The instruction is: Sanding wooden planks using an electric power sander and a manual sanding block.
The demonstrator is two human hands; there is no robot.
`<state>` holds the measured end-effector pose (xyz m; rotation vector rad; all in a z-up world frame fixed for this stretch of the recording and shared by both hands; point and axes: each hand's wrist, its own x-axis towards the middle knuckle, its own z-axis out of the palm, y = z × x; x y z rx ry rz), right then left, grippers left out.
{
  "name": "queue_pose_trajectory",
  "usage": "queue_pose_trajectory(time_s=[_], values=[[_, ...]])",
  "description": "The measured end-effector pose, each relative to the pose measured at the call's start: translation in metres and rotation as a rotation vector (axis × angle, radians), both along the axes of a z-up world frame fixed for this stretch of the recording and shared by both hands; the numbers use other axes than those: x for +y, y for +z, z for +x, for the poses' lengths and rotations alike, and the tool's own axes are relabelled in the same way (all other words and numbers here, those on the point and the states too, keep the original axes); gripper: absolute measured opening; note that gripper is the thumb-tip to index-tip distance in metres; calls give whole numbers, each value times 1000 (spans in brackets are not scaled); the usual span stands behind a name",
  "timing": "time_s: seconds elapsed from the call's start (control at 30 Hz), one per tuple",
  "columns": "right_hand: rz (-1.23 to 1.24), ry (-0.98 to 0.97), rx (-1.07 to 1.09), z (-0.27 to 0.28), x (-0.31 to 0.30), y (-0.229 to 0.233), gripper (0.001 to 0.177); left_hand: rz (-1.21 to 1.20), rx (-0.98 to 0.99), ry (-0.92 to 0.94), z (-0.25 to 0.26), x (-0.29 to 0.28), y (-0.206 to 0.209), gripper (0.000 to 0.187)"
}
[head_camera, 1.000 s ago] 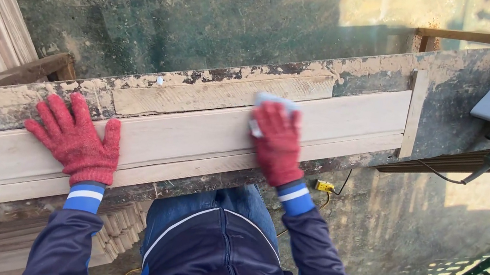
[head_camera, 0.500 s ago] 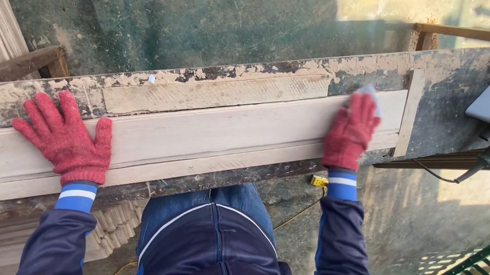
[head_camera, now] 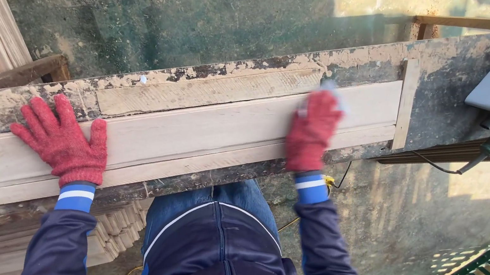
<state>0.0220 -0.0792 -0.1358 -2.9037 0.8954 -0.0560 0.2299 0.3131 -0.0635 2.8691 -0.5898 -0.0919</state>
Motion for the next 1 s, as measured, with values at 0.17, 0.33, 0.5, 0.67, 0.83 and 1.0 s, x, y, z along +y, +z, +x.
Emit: queue_pose_trajectory(time_s=[0.17, 0.33, 0.5, 0.67, 0.83, 1.0], values=[[216, 461, -41, 13, 60, 14, 73, -12, -34, -7, -1, -1, -4, 77], [129, -255, -89, -27, -87, 14, 54, -2, 4, 18, -2, -2, -2, 78], [227, 279, -98, 37, 101, 40, 70, -14, -22, 11, -2, 0, -8, 76], [74, 471, 88, 9, -7, 4, 72, -7, -15, 3, -1, -1, -7, 75], [95, -184, 63, -26, -74, 14, 59, 9, -7, 39, 0, 3, -13, 83], [409, 566, -147, 60, 160, 38, 72, 48, 16, 59, -5, 6, -13, 81]])
